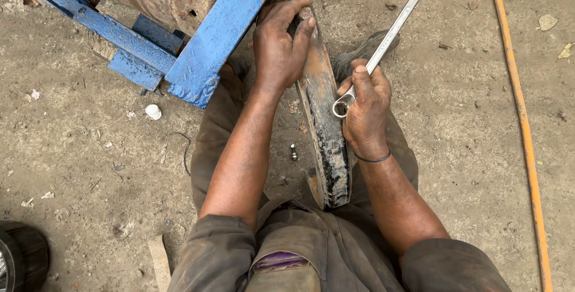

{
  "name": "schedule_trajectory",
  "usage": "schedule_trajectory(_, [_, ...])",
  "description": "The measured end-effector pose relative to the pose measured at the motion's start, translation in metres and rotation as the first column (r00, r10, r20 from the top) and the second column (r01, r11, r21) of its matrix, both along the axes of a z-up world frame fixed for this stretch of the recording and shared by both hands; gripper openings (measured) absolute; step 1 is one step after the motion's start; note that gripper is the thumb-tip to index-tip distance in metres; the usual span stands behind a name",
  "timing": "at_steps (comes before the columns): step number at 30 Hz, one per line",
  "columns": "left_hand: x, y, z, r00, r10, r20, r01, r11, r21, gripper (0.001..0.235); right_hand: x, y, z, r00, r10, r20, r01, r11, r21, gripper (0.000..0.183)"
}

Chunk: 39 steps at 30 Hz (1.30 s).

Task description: The person uses a wrench to tighten a bolt on a large metal component mounted on a blue frame. They repeatedly adjust the bolt and reposition the wrench to secure the part.

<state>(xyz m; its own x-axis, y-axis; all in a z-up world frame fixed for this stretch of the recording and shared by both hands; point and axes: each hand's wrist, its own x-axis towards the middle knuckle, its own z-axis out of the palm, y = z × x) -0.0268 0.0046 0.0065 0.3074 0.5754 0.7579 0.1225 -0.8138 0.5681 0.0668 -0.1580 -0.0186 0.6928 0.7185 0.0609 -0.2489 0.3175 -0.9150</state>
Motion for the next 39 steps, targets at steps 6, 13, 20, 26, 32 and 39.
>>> schedule_trajectory(6, [0.019,0.007,-0.004,0.993,0.071,-0.092,-0.105,0.891,-0.443,0.035,0.002,0.001,-0.002,0.999,0.004,0.045,-0.004,1.000,0.006,0.028])
schedule_trajectory(13, [0.007,0.005,-0.001,0.996,-0.039,0.080,0.046,0.995,-0.087,0.025,0.002,0.000,-0.002,1.000,0.014,-0.007,-0.014,0.999,-0.031,0.027])
schedule_trajectory(20, [0.013,-0.001,0.009,0.989,0.056,-0.138,-0.113,0.890,-0.442,0.031,0.004,-0.001,-0.005,1.000,0.016,-0.001,-0.016,1.000,0.003,0.028])
schedule_trajectory(26, [0.001,-0.002,0.004,0.992,-0.069,0.105,0.069,0.998,0.004,0.022,0.003,-0.001,-0.008,1.000,0.017,-0.003,-0.017,1.000,-0.011,0.029])
schedule_trajectory(32, [0.010,0.002,-0.003,0.996,0.069,-0.064,-0.086,0.940,-0.330,0.023,0.005,-0.002,-0.006,1.000,0.020,-0.005,-0.020,1.000,0.002,0.029])
schedule_trajectory(39, [0.006,-0.003,-0.004,0.989,0.141,0.041,-0.144,0.984,0.101,0.017,0.003,-0.003,-0.004,1.000,0.022,0.014,-0.021,0.999,-0.037,0.032])
